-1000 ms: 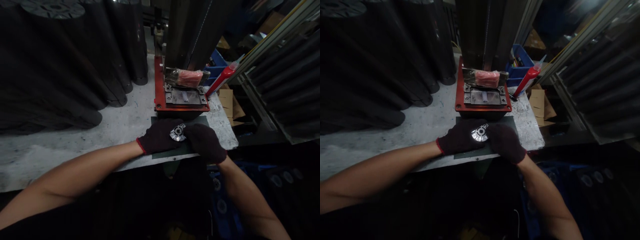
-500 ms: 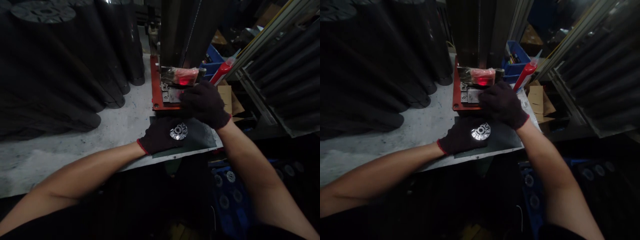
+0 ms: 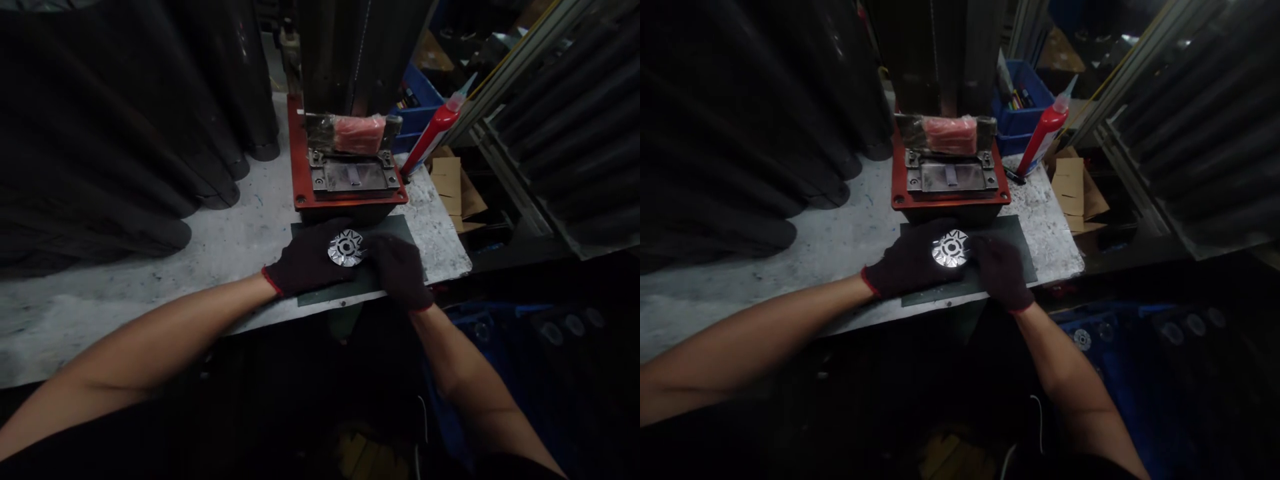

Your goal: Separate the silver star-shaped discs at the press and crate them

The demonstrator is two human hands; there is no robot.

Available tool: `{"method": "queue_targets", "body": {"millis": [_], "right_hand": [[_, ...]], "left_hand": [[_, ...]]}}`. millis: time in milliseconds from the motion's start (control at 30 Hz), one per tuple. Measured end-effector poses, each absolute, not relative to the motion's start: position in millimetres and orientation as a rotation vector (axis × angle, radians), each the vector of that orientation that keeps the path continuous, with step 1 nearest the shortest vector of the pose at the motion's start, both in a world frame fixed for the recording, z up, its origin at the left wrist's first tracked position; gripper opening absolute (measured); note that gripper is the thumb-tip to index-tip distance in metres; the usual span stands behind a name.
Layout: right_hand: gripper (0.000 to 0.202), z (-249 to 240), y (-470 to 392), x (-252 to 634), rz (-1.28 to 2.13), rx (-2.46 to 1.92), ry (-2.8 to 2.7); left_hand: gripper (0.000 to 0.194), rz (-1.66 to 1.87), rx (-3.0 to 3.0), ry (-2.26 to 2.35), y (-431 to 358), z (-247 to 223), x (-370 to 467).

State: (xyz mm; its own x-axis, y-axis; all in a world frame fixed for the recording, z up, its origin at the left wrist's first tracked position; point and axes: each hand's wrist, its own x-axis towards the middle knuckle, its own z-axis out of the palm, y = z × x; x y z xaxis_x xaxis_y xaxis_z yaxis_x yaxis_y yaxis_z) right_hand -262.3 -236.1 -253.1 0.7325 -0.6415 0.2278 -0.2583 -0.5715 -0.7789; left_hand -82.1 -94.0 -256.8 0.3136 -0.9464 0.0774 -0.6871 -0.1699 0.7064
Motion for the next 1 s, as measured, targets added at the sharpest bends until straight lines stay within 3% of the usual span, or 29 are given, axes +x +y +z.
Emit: {"method": "queue_targets", "body": {"millis": [300,500,667,1000], "right_hand": [[0.037,-241,-239,-261,-0.515,-2.681,0.536],[0.039,-243,-237,-253,-0.477,-2.377,0.660],[0.038,-245,-239,-250,-0.500,-2.447,0.676],[0.030,-209,-244,-260,-0.302,-2.956,0.044]], "left_hand": [[0.084,-0.516,1.902,-1.459,-94,-255,-83],[0.081,-0.477,1.928,-1.467,-95,-255,-85],[0.073,-0.498,1.866,-1.467,-95,-253,-85],[0.075,-0.567,1.816,-1.425,-94,-248,-85]]}}
